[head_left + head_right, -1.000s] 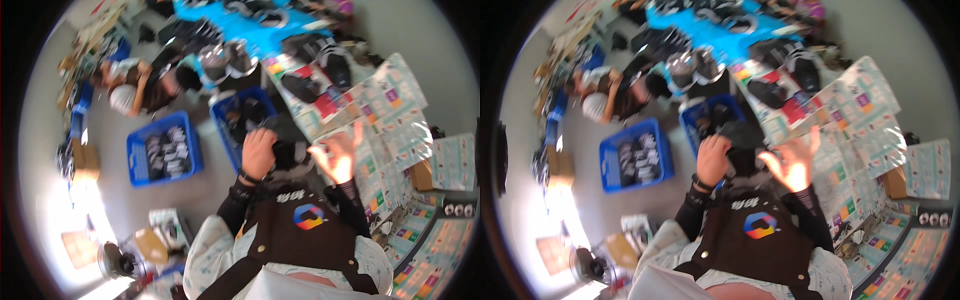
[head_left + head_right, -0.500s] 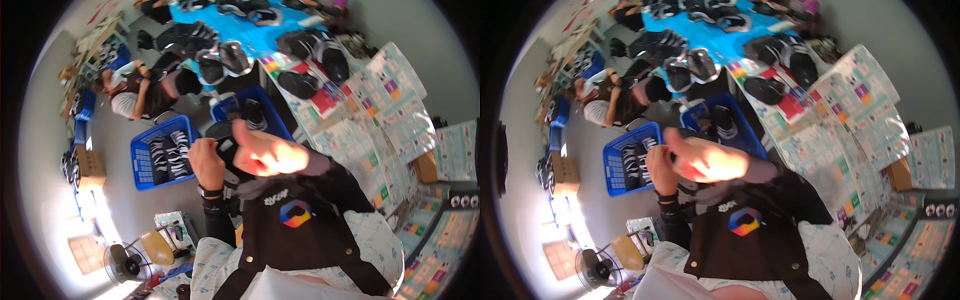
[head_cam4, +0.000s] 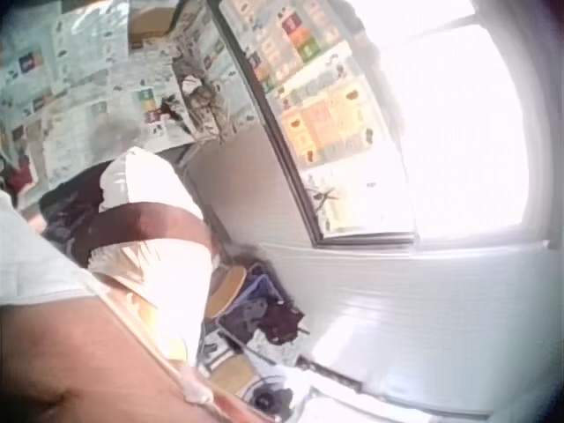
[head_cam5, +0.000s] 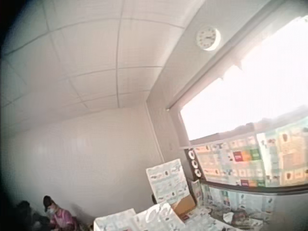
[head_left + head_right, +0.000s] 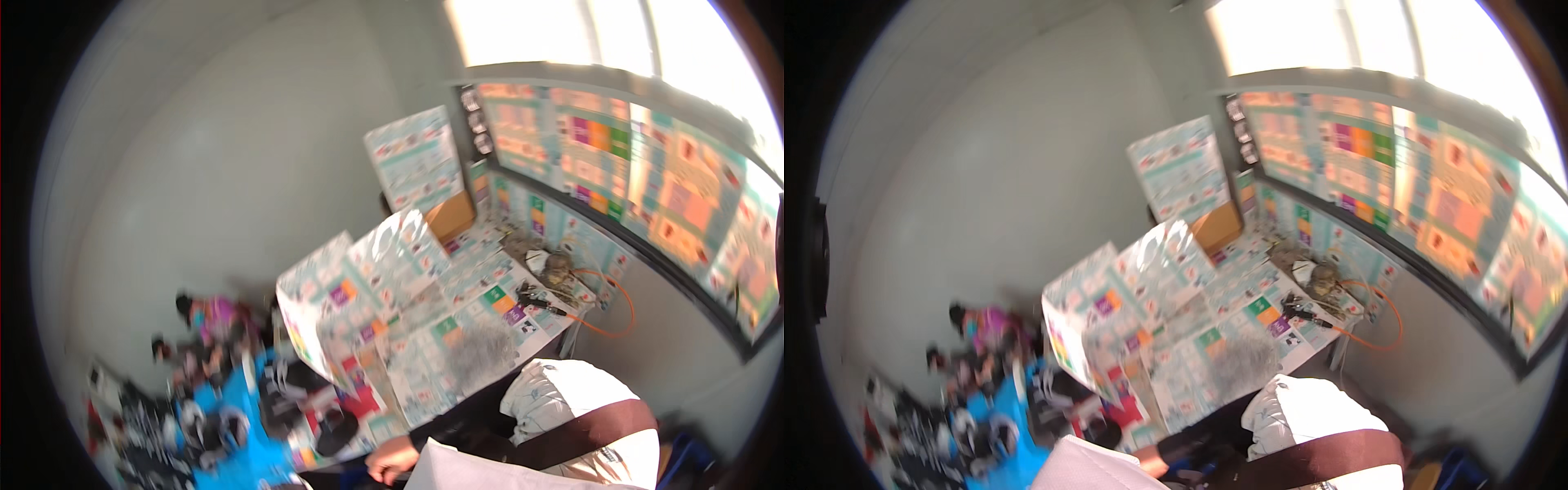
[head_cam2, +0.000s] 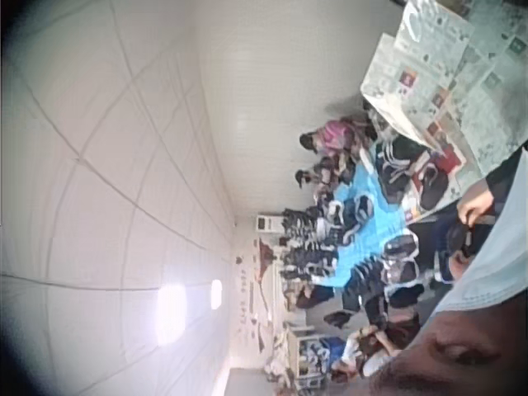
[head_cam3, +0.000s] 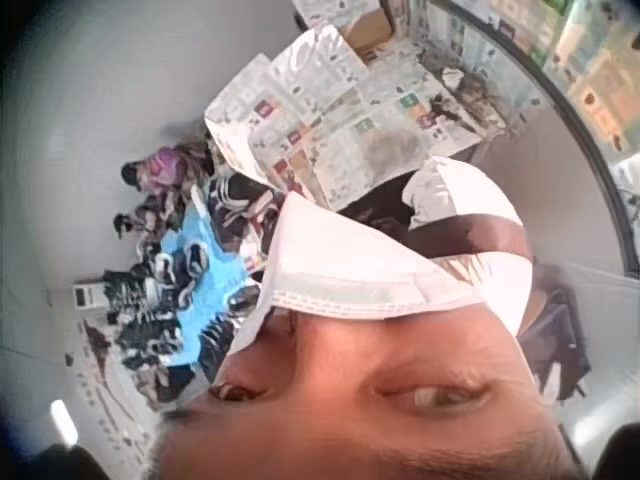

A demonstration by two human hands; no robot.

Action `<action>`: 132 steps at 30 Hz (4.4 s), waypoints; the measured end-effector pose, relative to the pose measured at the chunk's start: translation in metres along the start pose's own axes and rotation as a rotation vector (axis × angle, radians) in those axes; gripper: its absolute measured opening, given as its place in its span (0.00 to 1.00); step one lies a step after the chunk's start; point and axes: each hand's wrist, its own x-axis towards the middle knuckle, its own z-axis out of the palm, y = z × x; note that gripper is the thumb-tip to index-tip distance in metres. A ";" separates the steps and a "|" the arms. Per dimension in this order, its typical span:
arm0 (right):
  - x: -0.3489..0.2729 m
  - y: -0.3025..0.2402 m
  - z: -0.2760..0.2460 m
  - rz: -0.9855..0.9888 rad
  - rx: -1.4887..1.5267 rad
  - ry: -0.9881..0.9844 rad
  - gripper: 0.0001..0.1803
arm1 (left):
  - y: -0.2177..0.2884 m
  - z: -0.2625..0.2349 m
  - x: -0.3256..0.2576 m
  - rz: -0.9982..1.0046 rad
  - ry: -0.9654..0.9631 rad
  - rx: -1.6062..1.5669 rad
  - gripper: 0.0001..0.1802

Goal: Trimming excess material from internal shoe components using a small hand-held trimming tool.

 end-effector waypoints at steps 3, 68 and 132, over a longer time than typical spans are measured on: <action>-0.056 0.009 -0.020 0.216 -0.007 0.134 0.19 | 0.019 0.037 0.044 0.173 -0.084 -0.235 0.09; 0.066 0.026 0.102 0.235 1.084 -0.497 0.06 | -0.051 -0.032 -0.057 -0.801 0.207 -0.632 0.06; 0.113 -0.085 -0.177 -0.013 0.477 -0.331 0.46 | -0.070 -0.013 -0.089 -0.634 0.199 -0.066 0.06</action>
